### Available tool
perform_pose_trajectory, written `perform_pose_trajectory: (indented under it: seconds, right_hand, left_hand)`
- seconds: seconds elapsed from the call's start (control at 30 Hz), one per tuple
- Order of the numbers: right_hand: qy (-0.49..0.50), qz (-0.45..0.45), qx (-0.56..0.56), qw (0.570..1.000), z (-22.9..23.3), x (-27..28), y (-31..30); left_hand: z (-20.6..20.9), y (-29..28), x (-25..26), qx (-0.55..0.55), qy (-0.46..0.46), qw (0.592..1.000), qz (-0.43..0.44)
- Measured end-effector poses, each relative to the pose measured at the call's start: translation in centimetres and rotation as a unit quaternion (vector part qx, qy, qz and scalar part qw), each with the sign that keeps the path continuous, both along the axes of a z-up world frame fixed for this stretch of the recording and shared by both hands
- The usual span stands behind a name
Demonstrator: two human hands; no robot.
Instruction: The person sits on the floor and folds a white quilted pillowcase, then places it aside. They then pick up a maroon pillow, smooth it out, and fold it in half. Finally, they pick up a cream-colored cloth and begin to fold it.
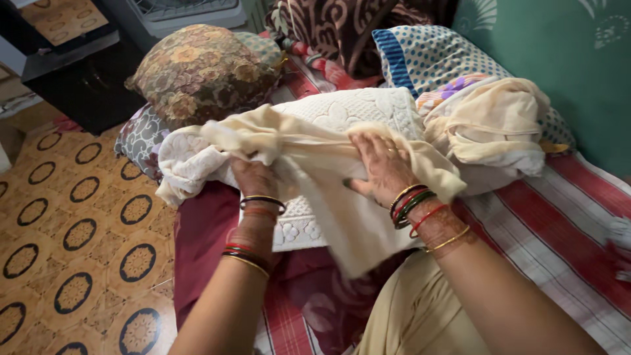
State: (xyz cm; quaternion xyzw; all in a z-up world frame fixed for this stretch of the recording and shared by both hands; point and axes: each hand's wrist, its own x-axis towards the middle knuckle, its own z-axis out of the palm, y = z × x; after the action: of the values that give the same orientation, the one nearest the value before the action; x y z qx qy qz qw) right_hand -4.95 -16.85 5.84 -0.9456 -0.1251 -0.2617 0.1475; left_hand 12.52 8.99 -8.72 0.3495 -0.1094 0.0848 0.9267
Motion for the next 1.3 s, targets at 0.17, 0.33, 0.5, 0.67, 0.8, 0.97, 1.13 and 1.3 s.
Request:
perform_pose_trajectory:
  seconds: [0.17,0.33,0.5,0.67,0.8,0.97,1.13,1.3]
  right_hand:
    - [0.108,-0.098,0.011,0.989,-1.9,0.6,-0.9]
    - [0.035,0.029,0.185,0.982,-0.9,2.9,0.4]
    - [0.138,0.132,0.366,0.911,2.1,2.7,5.1]
    - [0.164,0.203,0.398,0.880,3.1,3.0,6.6]
    - [0.038,0.127,0.132,0.982,-0.3,5.6,5.9]
    - [0.030,-0.008,-0.106,0.994,-5.8,4.8,6.5]
    - [0.045,-0.014,-0.117,0.992,-5.6,4.6,6.4]
    - [0.031,-0.009,-0.103,0.994,-5.7,4.2,6.3]
  left_hand:
    - [5.5,3.0,-3.6,0.336,0.040,0.899,0.278]
    - [10.8,0.1,-9.7,0.520,-0.147,0.806,0.242]
    - [11.5,-2.4,-12.0,0.644,-0.207,0.733,0.074]
    - [11.0,0.6,-9.8,0.616,-0.137,0.755,0.178]
    - [14.0,4.5,-8.1,0.350,0.131,0.918,0.133]
    - [16.6,8.7,-7.5,0.647,-0.064,0.666,0.365]
    - [17.4,10.7,-5.2,0.720,-0.060,0.538,0.434]
    - [16.0,12.3,-2.8,0.714,-0.066,0.540,0.441]
